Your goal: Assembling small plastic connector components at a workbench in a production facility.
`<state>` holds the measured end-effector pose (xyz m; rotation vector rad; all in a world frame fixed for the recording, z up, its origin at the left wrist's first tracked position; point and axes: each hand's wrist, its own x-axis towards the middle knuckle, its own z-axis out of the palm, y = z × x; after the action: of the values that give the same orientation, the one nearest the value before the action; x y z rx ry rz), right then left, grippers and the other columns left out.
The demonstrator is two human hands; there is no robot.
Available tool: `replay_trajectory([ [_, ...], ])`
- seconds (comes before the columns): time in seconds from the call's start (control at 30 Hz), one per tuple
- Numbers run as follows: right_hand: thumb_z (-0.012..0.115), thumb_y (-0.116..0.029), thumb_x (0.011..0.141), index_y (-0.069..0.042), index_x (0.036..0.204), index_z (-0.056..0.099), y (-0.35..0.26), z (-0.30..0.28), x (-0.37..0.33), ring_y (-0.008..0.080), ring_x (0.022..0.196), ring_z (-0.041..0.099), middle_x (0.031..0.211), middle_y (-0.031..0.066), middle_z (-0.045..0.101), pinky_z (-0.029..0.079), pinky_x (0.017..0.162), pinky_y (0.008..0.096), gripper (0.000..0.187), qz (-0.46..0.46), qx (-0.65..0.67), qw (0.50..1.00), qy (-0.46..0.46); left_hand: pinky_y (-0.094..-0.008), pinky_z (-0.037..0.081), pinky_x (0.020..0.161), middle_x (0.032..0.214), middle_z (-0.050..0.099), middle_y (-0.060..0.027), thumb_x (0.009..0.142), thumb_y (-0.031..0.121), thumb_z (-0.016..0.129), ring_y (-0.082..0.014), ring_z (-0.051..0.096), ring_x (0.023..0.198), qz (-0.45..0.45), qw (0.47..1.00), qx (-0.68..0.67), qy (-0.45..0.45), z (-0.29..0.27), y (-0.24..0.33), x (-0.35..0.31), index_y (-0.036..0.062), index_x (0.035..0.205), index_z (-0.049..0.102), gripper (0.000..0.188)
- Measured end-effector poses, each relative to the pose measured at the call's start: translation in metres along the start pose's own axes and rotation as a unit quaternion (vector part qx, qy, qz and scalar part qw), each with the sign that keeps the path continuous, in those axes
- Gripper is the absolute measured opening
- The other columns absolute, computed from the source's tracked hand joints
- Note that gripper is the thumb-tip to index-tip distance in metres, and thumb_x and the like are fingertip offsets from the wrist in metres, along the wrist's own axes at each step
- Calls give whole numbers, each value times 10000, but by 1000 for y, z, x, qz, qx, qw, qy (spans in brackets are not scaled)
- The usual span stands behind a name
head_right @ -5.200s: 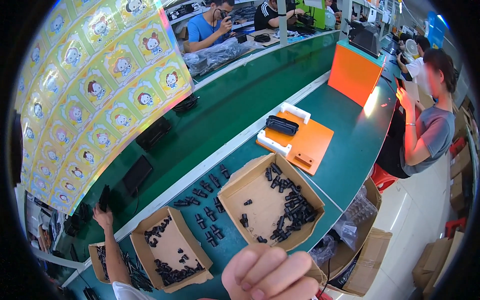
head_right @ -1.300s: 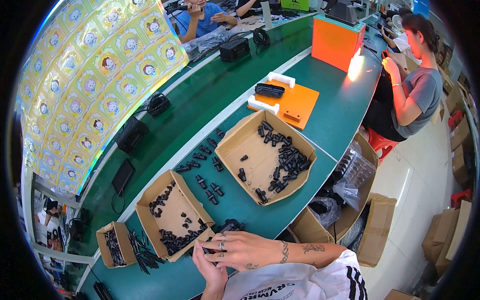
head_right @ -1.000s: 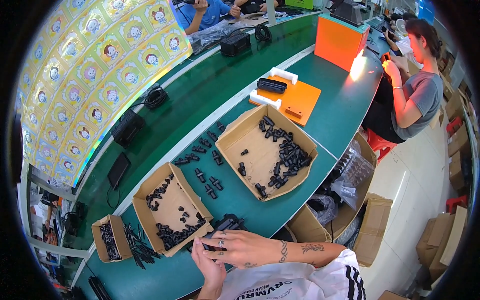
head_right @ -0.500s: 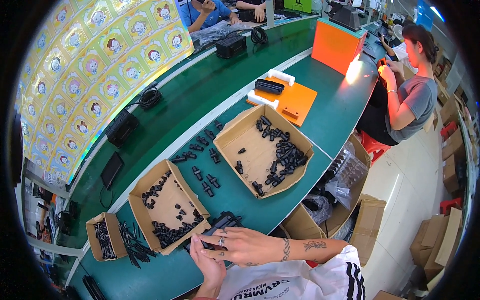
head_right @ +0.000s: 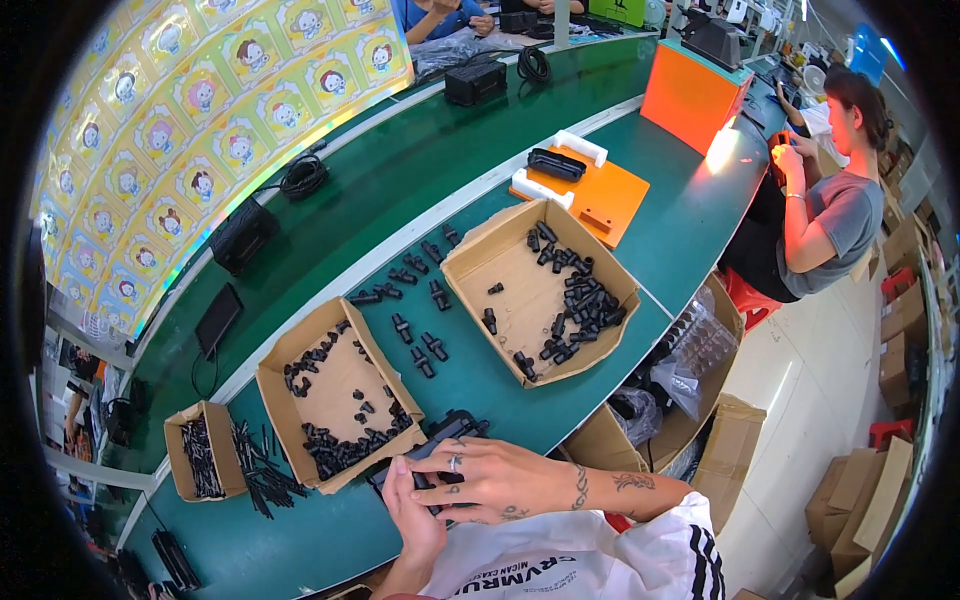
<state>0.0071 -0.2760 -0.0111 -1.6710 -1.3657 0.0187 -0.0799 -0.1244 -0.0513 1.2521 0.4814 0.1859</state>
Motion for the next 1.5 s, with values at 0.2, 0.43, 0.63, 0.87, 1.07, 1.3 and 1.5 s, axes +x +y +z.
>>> replay_trajectory([
  [0.2,854,-142,722,-122,1140,739,-1,3,0,287,925,657,1272,126,637,551,805,381,434,26,-6,1000,14,-235,388,557,737,516,-2,1101,261,344,-66,462,643,-30,998,7,-56,-10,-5,5,39,858,518,372],
  [0.43,883,-125,678,-74,1156,735,6,-20,0,270,895,666,1101,111,691,574,745,365,503,35,4,999,39,-299,435,579,814,618,-129,927,125,645,-234,626,678,272,897,333,-98,-13,3,7,24,917,623,104],
  [0.63,888,-127,658,-65,1116,740,22,-43,-22,274,916,680,1103,111,697,580,777,372,486,83,-55,995,26,-457,446,915,1204,615,-126,859,230,723,-314,597,1122,395,766,487,-143,-4,-7,19,65,1133,651,328],
  [0.87,839,-204,697,-50,1087,735,38,-38,-32,291,924,653,1073,121,696,559,797,376,433,122,-61,990,-33,-486,369,1040,1459,469,-198,866,329,725,-355,437,1374,368,714,566,-188,-3,-12,21,55,1350,565,580],
  [1.07,826,-190,701,-48,1089,738,41,-52,-21,302,942,647,1100,136,682,557,798,385,422,103,-67,990,-75,-483,369,1027,1519,421,-197,908,374,678,-343,394,1413,361,673,607,-219,-2,-7,24,87,1360,568,547],
  [1.3,764,-150,762,-27,1105,721,48,-59,-15,325,1062,621,1178,172,649,550,875,410,366,105,-109,964,-217,-486,381,983,1518,435,-180,942,408,631,-319,388,1416,364,653,623,-230,-3,-7,23,146,1350,593,486],
  [1.5,767,-165,767,-2,1112,711,49,-63,-6,331,1094,607,1189,182,640,532,927,418,386,96,-78,966,-226,-499,377,980,1515,439,-183,943,401,627,-328,387,1414,361,645,633,-231,-2,-8,24,167,1295,636,423],
])
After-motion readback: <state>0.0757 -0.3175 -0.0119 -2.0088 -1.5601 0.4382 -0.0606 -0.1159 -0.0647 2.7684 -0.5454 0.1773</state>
